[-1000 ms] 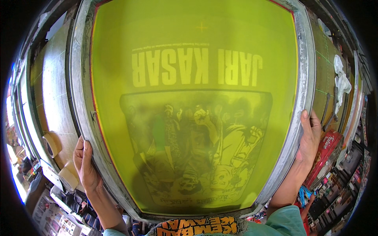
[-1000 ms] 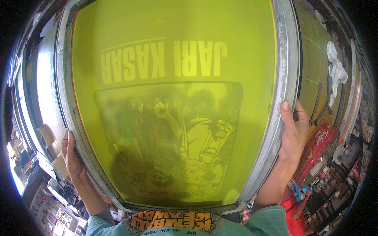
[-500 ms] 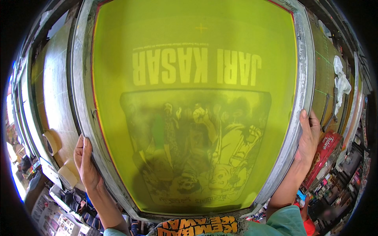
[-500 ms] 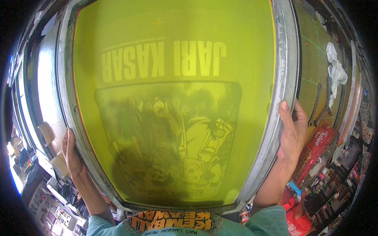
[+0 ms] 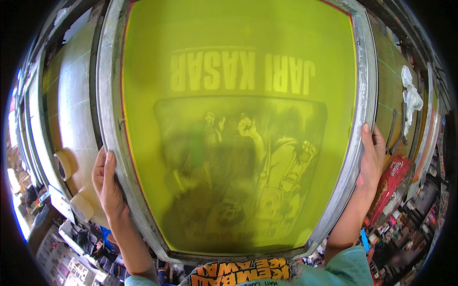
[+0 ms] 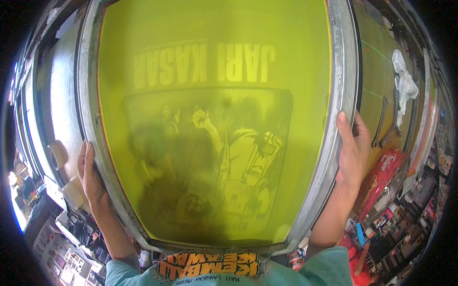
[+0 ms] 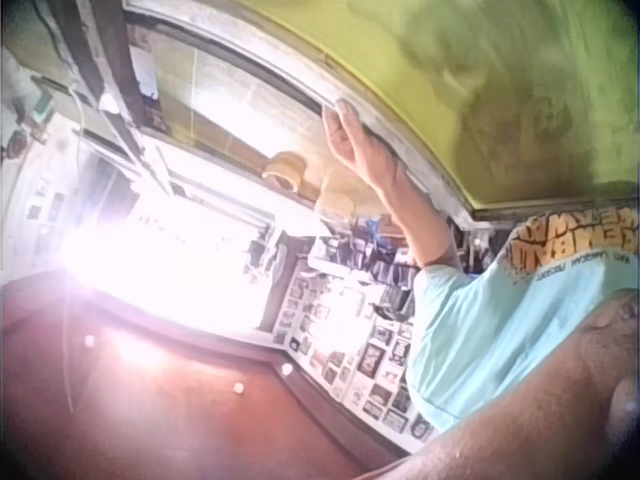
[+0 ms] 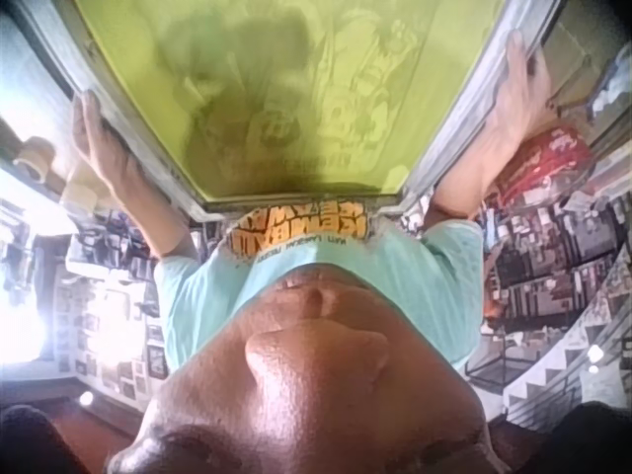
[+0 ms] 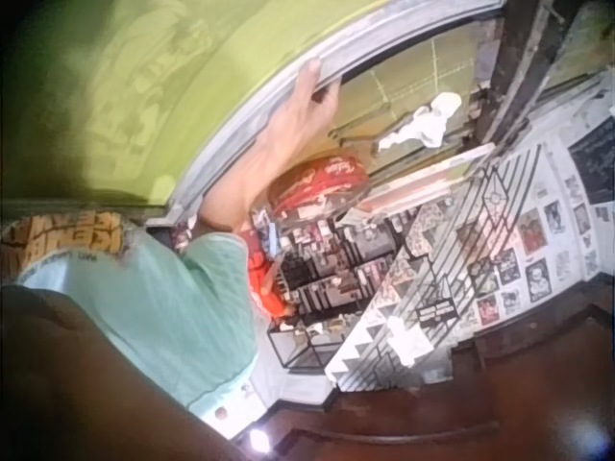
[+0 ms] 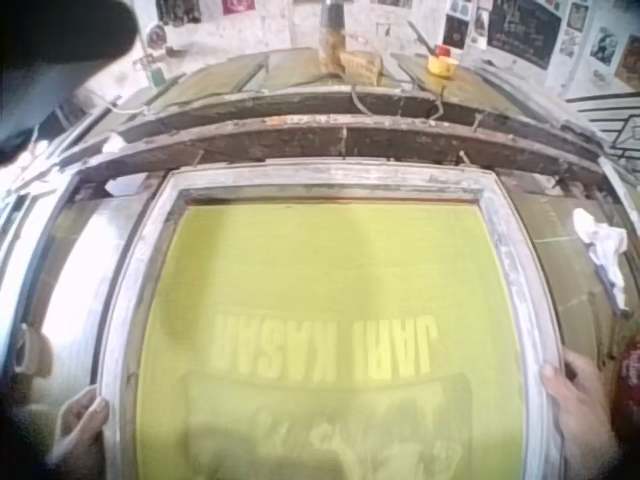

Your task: The person positions a large screen printing frame with a yellow mesh onto a metal jig. They then select small metal clips from a container and use them to secure the frame to the jig. Finally, the person flips the frame over to reveal the back side.

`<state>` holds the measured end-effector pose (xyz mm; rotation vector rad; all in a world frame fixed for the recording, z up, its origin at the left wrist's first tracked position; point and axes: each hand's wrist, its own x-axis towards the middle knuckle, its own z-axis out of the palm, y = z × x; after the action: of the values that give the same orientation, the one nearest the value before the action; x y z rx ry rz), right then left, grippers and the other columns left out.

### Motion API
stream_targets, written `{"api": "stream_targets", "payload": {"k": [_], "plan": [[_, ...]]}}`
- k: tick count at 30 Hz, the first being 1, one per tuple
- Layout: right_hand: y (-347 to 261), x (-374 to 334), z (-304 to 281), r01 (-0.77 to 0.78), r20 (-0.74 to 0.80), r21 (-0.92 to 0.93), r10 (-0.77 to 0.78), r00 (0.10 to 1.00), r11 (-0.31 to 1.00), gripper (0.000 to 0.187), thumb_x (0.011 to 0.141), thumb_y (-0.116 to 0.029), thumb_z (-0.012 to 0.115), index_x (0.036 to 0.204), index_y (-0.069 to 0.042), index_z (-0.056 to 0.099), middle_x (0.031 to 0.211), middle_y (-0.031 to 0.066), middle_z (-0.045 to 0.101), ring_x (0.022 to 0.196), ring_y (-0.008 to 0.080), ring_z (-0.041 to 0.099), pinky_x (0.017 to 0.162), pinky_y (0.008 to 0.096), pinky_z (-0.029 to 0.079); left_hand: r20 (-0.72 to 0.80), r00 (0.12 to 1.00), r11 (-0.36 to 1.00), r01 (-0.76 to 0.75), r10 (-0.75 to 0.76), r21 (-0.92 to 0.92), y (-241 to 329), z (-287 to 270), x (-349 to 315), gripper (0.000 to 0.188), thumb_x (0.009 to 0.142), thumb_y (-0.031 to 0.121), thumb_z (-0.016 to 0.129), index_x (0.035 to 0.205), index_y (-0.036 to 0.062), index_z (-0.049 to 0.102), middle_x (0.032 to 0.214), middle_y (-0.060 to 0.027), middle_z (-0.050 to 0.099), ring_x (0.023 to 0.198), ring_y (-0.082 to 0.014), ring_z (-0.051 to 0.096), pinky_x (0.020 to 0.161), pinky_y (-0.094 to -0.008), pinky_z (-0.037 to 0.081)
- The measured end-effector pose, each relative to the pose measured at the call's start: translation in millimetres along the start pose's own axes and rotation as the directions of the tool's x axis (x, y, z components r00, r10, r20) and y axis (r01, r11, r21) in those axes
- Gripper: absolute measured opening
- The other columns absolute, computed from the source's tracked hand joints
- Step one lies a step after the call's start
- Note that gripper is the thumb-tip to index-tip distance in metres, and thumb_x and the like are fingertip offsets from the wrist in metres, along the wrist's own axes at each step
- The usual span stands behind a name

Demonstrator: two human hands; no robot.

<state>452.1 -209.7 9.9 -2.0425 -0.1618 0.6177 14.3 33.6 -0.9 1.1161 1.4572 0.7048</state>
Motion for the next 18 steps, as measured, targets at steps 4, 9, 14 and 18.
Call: {"api": "stream_targets", "payload": {"k": [4,9,14,18], "plan": [[-3.0,-1.2,7.9,0.067,-0.116,-0.191,-0.09,0.989,0.979,0.072,0.092,-0.038,0.074,0.141,0.01,0.05,0.135,0.0171,0.06,0.123,0.0209,0.055,0.109,0.0322,0.037,-0.02,0.994,0.978,-0.099,0.104,0.185,13.6,20.4,3.4,0.044,0.102,0.022,0.061,0.136,-0.0056,0.056,0.118,-0.0097,0.069,0.105,-0.011,0.063,0.094,-0.0265,0.046],[-8.8,1.0,5.3,0.131,-0.041,-0.169,-0.14,0.989,0.977,0.078,0.09,-0.044,0.075,0.142,0.009,0.05,0.139,0.0187,0.058,0.129,0.0229,0.053,0.111,0.0319,0.035,0.059,0.983,0.908,-0.185,0.176,0.376,19.0,33.0,3.8,0.05,0.098,0.036,0.07,0.127,-0.0037,0.063,0.098,-0.0047,0.068,0.088,-0.0086,0.056,0.081,-0.0239,0.043],[-8.4,-1.9,6.8,0.143,0.041,-0.137,-0.139,0.989,0.98,0.075,0.09,-0.046,0.074,0.139,0.008,0.055,0.138,0.0176,0.059,0.127,0.0217,0.054,0.11,0.0305,0.036,0.084,0.98,0.892,-0.199,0.181,0.406,17.6,31.2,3.5,0.051,0.095,0.043,0.072,0.118,-0.0019,0.07,0.098,-0.0063,0.069,0.09,-0.0124,0.058,0.086,-0.0261,0.044],[8.8,20.2,-8.8,0.197,0.076,-0.129,-0.189,0.979,0.972,0.085,0.091,-0.047,0.073,0.145,0.013,0.044,0.136,0.0183,0.06,0.124,0.0213,0.057,0.109,0.0283,0.037,0.138,0.987,0.932,-0.122,0.079,0.341,11.4,24.3,13.0,0.056,0.094,0.047,0.07,0.121,-0.0025,0.069,0.111,-0.0119,0.073,0.103,-0.0153,0.067,0.096,-0.029,0.047]]}}
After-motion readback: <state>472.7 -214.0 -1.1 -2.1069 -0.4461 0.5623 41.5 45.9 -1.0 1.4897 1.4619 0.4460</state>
